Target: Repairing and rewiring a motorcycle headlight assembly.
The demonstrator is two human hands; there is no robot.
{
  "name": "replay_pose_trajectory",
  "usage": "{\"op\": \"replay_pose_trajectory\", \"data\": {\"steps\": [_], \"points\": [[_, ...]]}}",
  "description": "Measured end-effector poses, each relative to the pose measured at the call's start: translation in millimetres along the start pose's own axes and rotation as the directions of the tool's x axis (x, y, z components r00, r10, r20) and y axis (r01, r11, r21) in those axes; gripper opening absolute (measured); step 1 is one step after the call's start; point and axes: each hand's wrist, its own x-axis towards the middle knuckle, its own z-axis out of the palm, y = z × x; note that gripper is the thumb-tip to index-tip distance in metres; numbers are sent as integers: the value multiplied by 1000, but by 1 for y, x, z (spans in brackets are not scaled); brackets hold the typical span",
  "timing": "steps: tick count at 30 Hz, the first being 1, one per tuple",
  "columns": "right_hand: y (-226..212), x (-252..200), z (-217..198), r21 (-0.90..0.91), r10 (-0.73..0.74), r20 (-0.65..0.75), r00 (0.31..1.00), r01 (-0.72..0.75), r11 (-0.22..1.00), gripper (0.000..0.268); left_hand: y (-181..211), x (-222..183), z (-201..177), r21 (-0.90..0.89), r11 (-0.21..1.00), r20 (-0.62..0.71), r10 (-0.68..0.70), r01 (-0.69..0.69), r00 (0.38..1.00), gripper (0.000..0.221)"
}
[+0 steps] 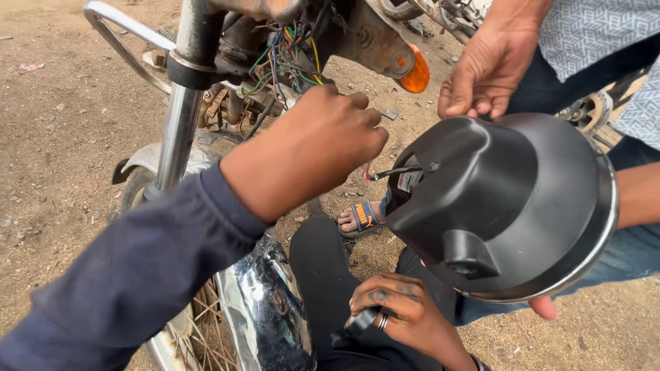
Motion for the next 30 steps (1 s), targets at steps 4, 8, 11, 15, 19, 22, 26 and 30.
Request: {"op": "replay_pose_trajectory", "data": {"steps": [4,8,11,15,19,22,26,30], "points": [[-2,1,0,-40,-37,4,999,37,999,30,-15,22,-4,-65,997,107,51,-44,993,5],[-6,5,-2,-24,-7,17,1000,7,1000,25,-19,37,7,13,992,234,116,-123,965,6],[4,4,-12,-118,-47,11,999,48,992,20,-21,34,14,46,980,189,184,-196,965,6],[22,-8,-29,-44,-6,10,1000,6,999,27,-27,28,16,2,973,114,228,-229,967,8],[33,-10,-35,-227,13,26,1000,-7,974,37,-33,21,26,-30,976,169,218,-216,961,10],[31,1,-39,-333,31,46,998,-14,943,39,-33,13,28,-19,975,99,224,-223,970,8],[36,9,-43,-781,-112,97,989,145,608,26,-28,5,27,32,975,100,214,-218,972,9],[43,13,-48,-885,-184,130,974,198,422,28,-25,-2,31,52,980,85,189,-193,978,5]]}}
